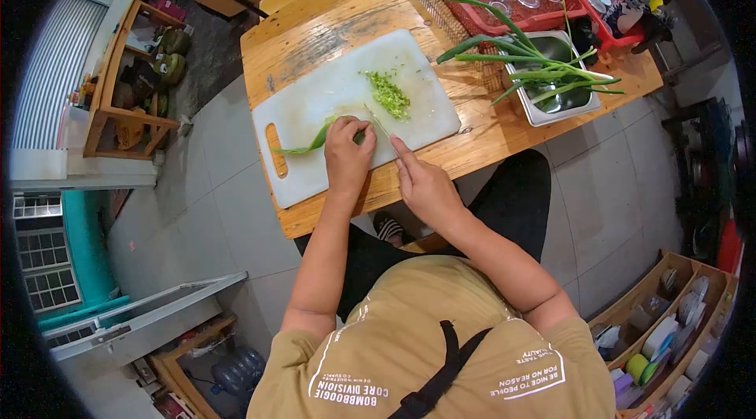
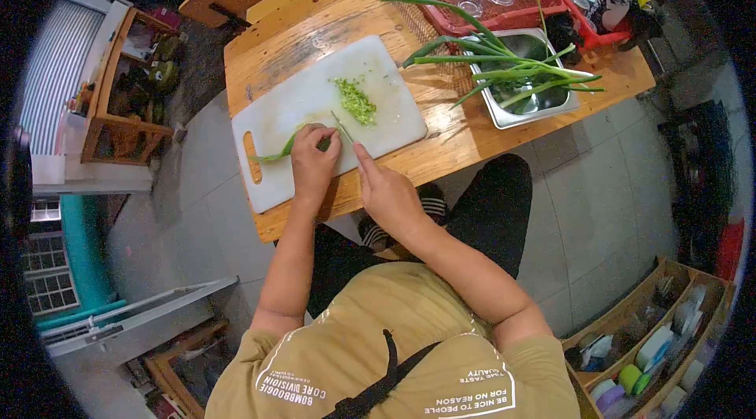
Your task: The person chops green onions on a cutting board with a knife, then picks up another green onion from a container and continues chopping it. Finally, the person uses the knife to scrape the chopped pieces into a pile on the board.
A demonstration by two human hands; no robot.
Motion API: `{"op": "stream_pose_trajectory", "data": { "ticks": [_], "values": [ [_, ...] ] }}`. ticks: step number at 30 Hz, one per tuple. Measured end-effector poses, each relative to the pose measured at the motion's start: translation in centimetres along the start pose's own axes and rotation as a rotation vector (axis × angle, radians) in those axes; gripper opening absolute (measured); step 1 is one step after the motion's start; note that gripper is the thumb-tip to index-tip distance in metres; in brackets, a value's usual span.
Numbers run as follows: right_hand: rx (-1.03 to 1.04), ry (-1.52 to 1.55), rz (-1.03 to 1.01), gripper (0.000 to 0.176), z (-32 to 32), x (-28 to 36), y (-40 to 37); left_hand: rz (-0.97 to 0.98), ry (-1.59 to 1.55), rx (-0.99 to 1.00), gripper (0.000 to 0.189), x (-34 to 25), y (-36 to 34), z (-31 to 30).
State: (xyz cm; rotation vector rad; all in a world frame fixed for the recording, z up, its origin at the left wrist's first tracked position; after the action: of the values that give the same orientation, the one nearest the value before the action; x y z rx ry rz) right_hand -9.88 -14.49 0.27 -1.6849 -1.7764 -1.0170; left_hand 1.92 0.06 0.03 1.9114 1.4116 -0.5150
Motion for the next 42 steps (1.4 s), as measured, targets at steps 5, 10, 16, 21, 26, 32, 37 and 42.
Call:
{"op": "stream_pose_trajectory", "data": {
  "ticks": [5,10,16,21,26,32,37,42],
  "values": [
    [0.032,0.041,0.006,0.053,-0.8,0.8,-2.0,-0.001,-0.006,-0.003,0.013,-0.2,0.0,0.3],
    [0.02,0.02,0.007,0.053,-0.6,1.0,-1.9,0.007,0.015,-0.002,0.013,-0.2,0.1,0.3],
    [0.025,-0.026,-0.007,0.054,0.8,0.5,-0.2,-0.035,-0.014,0.02,0.013,-0.1,0.2,0.4],
    [0.063,-0.02,0.026,0.054,-0.9,1.3,-2.2,-0.029,-0.015,0.007,0.013,-0.3,0.2,0.0],
    [-0.002,-0.095,-0.041,0.055,0.3,0.4,-1.8,-0.033,-0.026,0.013,0.012,-0.2,0.1,0.3],
    [0.004,-0.044,0.006,0.053,-0.3,0.5,0.4,0.01,-0.021,-0.015,0.015,0.2,-0.1,0.2],
    [0.049,0.021,0.015,0.053,-1.2,1.3,-1.7,-0.015,-0.031,0.007,0.014,0.1,0.0,0.2],
    [0.059,0.069,0.033,0.054,-1.0,1.7,-2.4,-0.043,-0.034,0.019,0.013,-0.1,0.0,0.1]
  ]
}}
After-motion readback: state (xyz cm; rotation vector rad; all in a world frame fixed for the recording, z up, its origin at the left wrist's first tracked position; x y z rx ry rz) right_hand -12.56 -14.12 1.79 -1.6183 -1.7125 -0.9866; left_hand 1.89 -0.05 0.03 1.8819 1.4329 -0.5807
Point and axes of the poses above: each hand's wrist, its own y-axis towards the middle knuckle, its own z-axis out of the palm, x = y × z, the point moved 2 cm from there along y, towards the middle knuckle, and after that the axes turned 6 degrees about -z, right-handed, at the moved point
